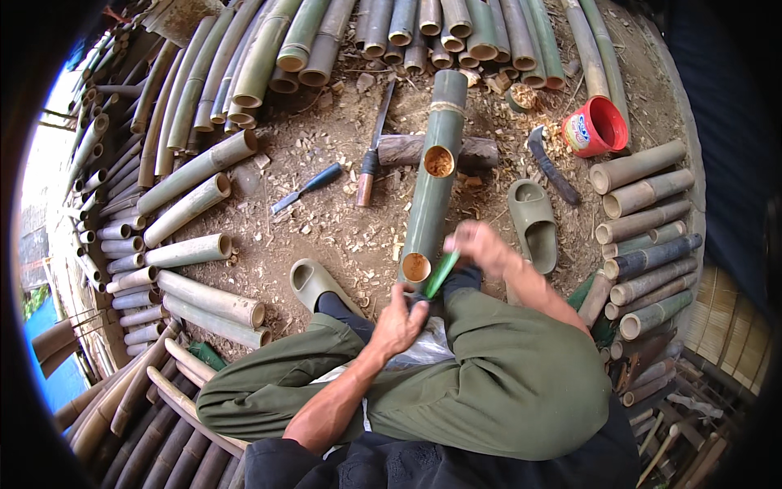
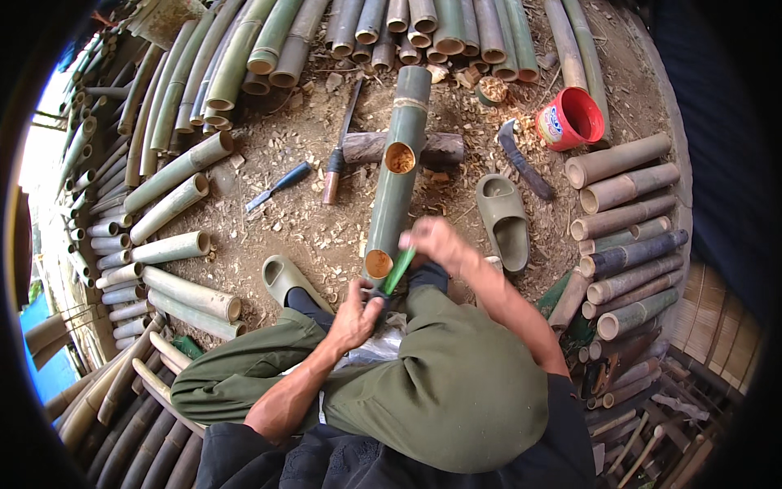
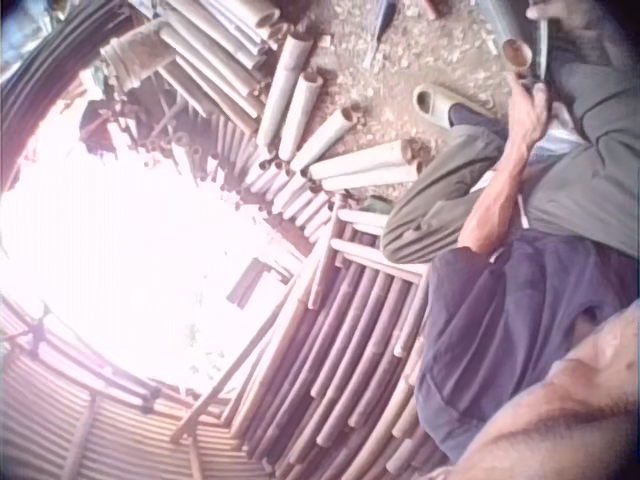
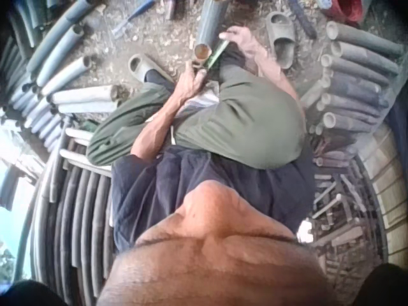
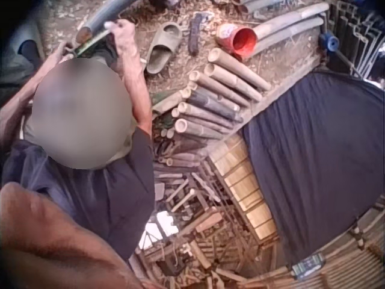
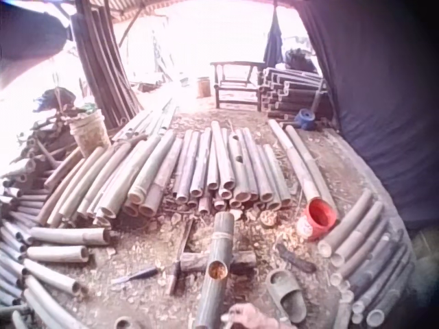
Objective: The person measures a bamboo pole with a tape measure. They then cut the pole using a hand saw and a large knife, handling several bamboo segments on a dirt floor.
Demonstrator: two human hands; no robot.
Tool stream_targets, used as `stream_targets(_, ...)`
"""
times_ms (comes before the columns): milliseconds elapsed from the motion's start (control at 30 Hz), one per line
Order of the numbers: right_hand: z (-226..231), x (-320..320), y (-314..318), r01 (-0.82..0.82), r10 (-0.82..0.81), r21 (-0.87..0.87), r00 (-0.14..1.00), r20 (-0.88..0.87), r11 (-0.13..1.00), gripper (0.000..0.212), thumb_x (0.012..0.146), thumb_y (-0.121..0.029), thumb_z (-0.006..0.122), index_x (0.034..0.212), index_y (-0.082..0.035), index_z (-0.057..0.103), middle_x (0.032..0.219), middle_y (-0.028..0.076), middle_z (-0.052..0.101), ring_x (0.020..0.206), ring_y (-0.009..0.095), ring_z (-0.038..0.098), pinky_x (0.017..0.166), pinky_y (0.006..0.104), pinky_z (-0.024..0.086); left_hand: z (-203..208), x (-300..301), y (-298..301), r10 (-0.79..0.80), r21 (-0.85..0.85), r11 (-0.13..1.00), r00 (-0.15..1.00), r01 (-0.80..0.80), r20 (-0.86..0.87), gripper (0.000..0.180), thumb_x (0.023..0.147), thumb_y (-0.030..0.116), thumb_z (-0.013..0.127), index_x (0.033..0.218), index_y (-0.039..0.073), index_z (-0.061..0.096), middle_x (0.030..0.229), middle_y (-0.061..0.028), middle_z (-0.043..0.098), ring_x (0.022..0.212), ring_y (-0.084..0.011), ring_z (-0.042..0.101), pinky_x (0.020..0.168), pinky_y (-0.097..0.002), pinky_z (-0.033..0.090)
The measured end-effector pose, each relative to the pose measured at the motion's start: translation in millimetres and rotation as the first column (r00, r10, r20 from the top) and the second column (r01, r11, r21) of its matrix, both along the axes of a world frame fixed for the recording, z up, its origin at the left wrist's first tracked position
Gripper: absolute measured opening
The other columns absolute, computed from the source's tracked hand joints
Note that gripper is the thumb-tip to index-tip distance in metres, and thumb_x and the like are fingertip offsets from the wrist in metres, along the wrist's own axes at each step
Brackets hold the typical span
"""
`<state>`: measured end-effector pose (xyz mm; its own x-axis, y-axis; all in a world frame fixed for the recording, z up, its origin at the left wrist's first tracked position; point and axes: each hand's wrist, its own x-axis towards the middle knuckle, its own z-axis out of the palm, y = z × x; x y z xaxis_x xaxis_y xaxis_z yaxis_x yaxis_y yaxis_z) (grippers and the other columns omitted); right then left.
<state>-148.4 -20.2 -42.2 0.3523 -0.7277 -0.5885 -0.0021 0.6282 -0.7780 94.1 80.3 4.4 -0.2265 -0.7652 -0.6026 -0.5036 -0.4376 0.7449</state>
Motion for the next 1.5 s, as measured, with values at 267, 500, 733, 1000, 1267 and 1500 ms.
stream_targets(267,-14,13,-120,0.137,-0.309,-0.414,0.871,-0.383,0.9,0.034,0.083,-0.027,0.08,0.104,-0.002,0.069,0.091,0.007,0.07,0.079,0.016,0.063,0.075,0.0313,0.052,-2,26,-1,-0.122,0.007,0.992,0.989,0.123,-0.079,0.049,0.1,0.025,0.041,0.147,0.011,0.041,0.12,-0.0304,0.062,0.115,-0.0489,0.057,0.099,-0.0478,0.044)
stream_targets(500,-34,63,-91,0.133,-0.668,-0.731,0.54,-0.512,0.669,0.045,0.08,-0.029,0.081,0.105,0.0,0.058,0.091,0.01,0.055,0.093,0.023,0.056,0.083,0.0373,0.048,-23,31,-2,-0.089,-0.176,0.981,0.994,0.078,-0.058,0.053,0.1,0.034,0.037,0.143,0.006,0.049,0.128,-0.0292,0.06,0.123,-0.0422,0.057,0.104,-0.0415,0.042)
stream_targets(733,-43,65,-86,0.166,-0.585,-0.655,0.643,-0.495,0.737,0.029,0.077,-0.022,0.081,0.081,-0.002,0.06,0.081,0.007,0.052,0.076,0.022,0.052,0.068,0.0372,0.045,-31,34,-1,-0.135,-0.137,0.982,0.99,0.13,-0.029,0.053,0.1,0.034,0.038,0.142,0.004,0.05,0.122,-0.0278,0.06,0.116,-0.0414,0.057,0.102,-0.0421,0.042)
stream_targets(1000,-44,59,-86,0.137,-0.579,-0.68,0.658,-0.481,0.72,0.03,0.076,-0.022,0.082,0.083,-0.002,0.061,0.08,0.006,0.051,0.075,0.021,0.051,0.069,0.0368,0.046,-28,29,-3,-0.148,-0.102,0.984,0.989,0.149,0.013,0.047,0.099,0.024,0.041,0.144,0.01,0.048,0.108,-0.0287,0.057,0.105,-0.0461,0.056,0.096,-0.0482,0.043)
stream_targets(1267,-42,59,-87,0.115,-0.559,-0.675,0.669,-0.489,0.729,0.031,0.076,-0.022,0.083,0.086,-0.001,0.063,0.079,0.005,0.051,0.069,0.018,0.051,0.065,0.0346,0.047,-24,23,-4,-0.144,-0.069,0.986,0.987,0.149,0.066,0.048,0.098,0.026,0.042,0.143,0.01,0.049,0.108,-0.0286,0.058,0.104,-0.0462,0.057,0.094,-0.0494,0.044)
stream_targets(1500,-40,56,-88,0.063,-0.555,-0.686,0.643,-0.528,0.725,0.033,0.075,-0.024,0.084,0.088,0.0,0.065,0.08,0.007,0.055,0.07,0.02,0.056,0.066,0.0355,0.05,-24,21,-4,-0.131,-0.082,0.987,0.987,0.139,0.09,0.047,0.098,0.025,0.043,0.142,0.009,0.05,0.1,-0.0285,0.058,0.098,-0.0451,0.057,0.092,-0.0488,0.045)
